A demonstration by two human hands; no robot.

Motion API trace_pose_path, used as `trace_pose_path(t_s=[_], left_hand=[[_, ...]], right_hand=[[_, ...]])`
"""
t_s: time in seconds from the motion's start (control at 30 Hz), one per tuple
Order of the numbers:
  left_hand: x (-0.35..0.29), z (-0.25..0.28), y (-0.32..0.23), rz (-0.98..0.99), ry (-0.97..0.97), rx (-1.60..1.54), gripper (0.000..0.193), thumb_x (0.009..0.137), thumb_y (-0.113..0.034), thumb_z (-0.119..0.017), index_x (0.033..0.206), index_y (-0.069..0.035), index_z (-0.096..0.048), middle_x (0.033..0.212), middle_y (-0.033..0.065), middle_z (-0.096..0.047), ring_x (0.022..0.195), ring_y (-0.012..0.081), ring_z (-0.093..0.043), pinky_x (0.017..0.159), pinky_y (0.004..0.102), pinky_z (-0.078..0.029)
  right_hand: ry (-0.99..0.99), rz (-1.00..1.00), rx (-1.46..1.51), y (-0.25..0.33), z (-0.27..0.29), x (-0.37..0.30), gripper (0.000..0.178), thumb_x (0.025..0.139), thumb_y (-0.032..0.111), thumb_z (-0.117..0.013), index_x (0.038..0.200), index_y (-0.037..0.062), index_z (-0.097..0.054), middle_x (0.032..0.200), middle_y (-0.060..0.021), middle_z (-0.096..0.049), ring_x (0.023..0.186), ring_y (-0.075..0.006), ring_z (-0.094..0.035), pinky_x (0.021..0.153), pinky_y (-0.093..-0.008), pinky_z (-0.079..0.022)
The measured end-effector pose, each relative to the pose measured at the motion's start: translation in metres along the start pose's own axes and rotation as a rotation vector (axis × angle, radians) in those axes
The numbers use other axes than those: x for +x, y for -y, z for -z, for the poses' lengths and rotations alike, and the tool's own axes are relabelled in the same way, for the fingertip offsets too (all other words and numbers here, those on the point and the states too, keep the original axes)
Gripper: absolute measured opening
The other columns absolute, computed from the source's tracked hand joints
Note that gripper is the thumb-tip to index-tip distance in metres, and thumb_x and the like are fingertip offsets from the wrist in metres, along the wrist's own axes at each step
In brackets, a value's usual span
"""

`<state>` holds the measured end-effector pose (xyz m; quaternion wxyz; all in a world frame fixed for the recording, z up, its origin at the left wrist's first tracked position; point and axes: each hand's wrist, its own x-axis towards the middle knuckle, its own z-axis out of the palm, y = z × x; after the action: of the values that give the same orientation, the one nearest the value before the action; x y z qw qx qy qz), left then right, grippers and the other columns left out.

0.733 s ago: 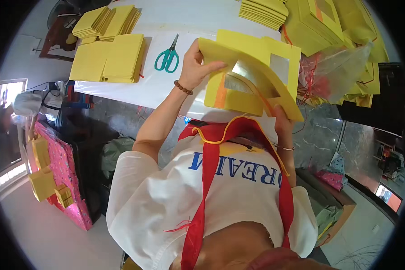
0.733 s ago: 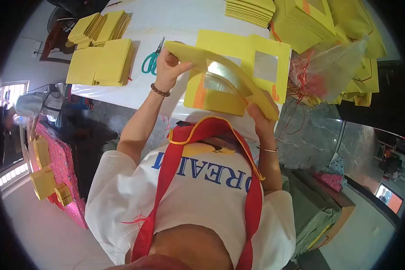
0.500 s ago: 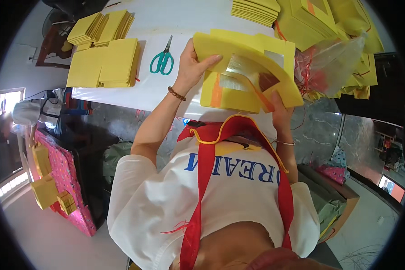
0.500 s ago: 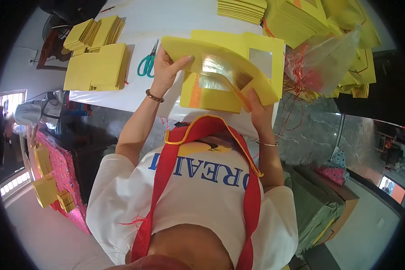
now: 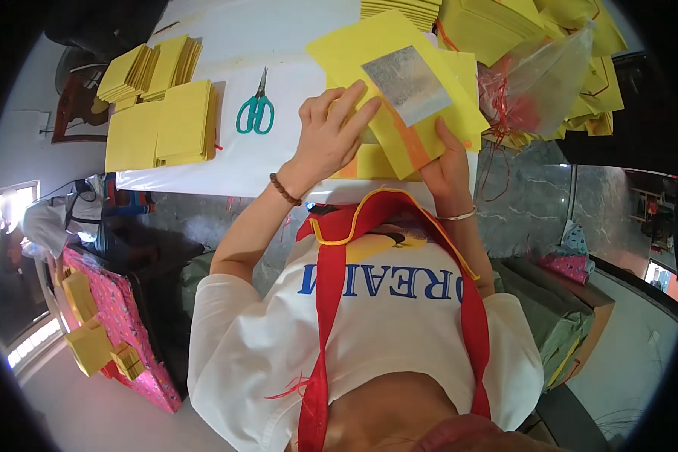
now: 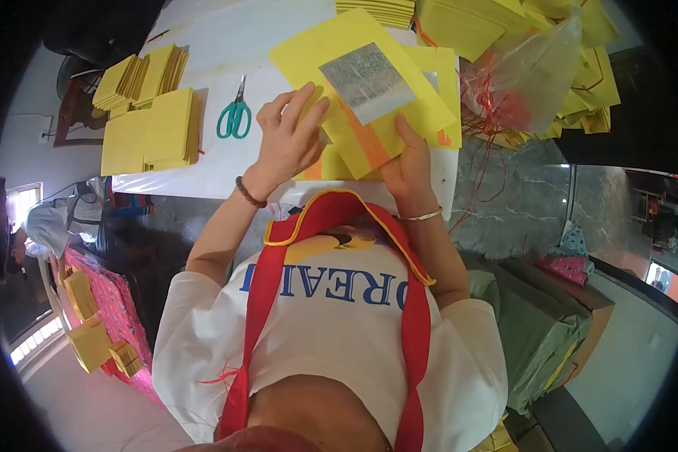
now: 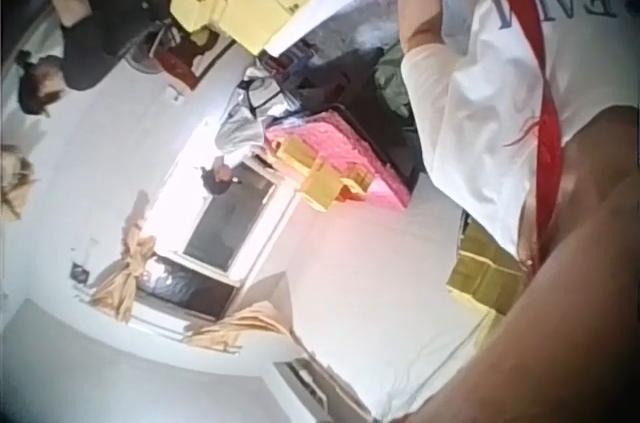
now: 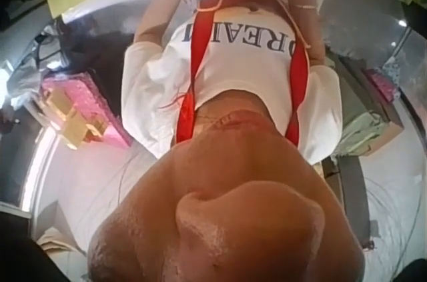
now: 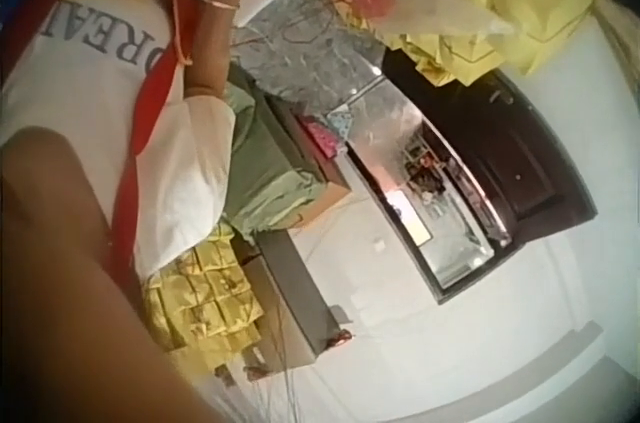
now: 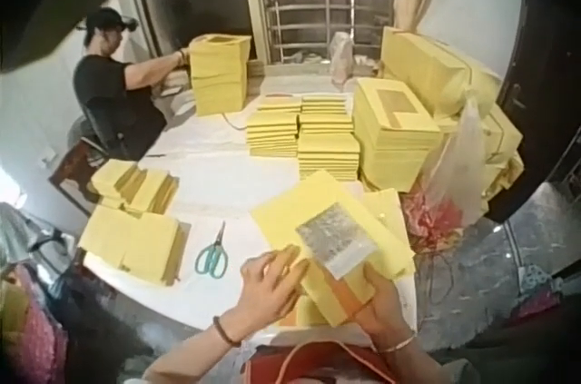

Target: Manual folding and assembly of yellow paper sheets with silver foil squares.

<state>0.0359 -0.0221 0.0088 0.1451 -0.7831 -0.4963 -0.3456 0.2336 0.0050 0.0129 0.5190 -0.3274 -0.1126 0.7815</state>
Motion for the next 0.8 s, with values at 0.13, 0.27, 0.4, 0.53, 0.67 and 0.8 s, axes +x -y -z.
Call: trace_pose_path(t_s=[0.13,0.27,0.4,0.53,0.67,0.8], left_hand=[[-0.002,-0.006,-0.008,0.044,-0.038,0.050,0.055,0.063,-0.010,-0.063,0.117,-0.019,-0.058,0.121,0.0005,-0.053,0.096,0.0201,-0.045,0.080,0.0332,-0.034],[-0.001,-0.009,-0.002,-0.041,-0.068,0.022,0.048,0.063,-0.006,-0.062,0.110,-0.019,-0.063,0.111,-0.0057,-0.059,0.082,0.0178,-0.048,0.072,0.0288,-0.037],[-0.014,-0.007,0.010,-0.015,-0.044,-0.224,0.047,0.063,-0.001,-0.061,0.107,-0.017,-0.064,0.105,-0.0035,-0.063,0.079,0.0199,-0.050,0.069,0.0298,-0.041],[-0.031,0.008,0.016,0.018,0.059,-0.346,0.047,0.064,0.002,-0.060,0.108,-0.015,-0.064,0.103,-0.0017,-0.064,0.081,0.0214,-0.051,0.072,0.0308,-0.043],[-0.041,0.012,0.012,0.027,0.210,-0.438,0.045,0.067,0.001,-0.059,0.108,-0.015,-0.065,0.103,-0.0011,-0.063,0.083,0.0222,-0.051,0.074,0.0313,-0.043],[-0.047,0.018,0.008,-0.028,0.255,-0.338,0.043,0.069,-0.002,-0.058,0.109,-0.015,-0.065,0.103,-0.0002,-0.062,0.084,0.0219,-0.051,0.073,0.0313,-0.042]], right_hand=[[-0.032,-0.011,0.059,-0.010,-0.011,-0.009,0.034,0.096,0.018,-0.044,0.127,0.0058,-0.040,0.125,-0.0089,-0.050,0.115,-0.0240,-0.050,0.098,-0.0417,-0.042],[0.003,-0.034,0.093,-0.010,-0.008,-0.023,0.035,0.096,0.016,-0.044,0.128,0.0052,-0.039,0.125,-0.0087,-0.050,0.116,-0.0235,-0.050,0.098,-0.0423,-0.042],[0.248,-0.045,-0.312,0.008,0.012,-0.043,0.040,0.088,0.015,-0.057,0.125,0.0055,-0.044,0.122,-0.0070,-0.051,0.111,-0.0192,-0.052,0.094,-0.0355,-0.043],[0.065,-0.094,-1.127,0.030,0.045,-0.044,0.051,0.075,0.015,-0.071,0.119,0.0039,-0.049,0.119,-0.0081,-0.052,0.105,-0.0186,-0.053,0.088,-0.0303,-0.042],[0.095,0.752,-1.399,0.018,0.057,-0.034,0.051,0.074,0.014,-0.070,0.120,0.0048,-0.049,0.126,-0.0115,-0.049,0.115,-0.0265,-0.048,0.096,-0.0343,-0.037],[0.413,0.904,-1.623,0.021,0.060,-0.013,0.051,0.072,0.022,-0.070,0.116,0.0060,-0.052,0.124,-0.0095,-0.052,0.120,-0.0293,-0.045,0.100,-0.0386,-0.033]])
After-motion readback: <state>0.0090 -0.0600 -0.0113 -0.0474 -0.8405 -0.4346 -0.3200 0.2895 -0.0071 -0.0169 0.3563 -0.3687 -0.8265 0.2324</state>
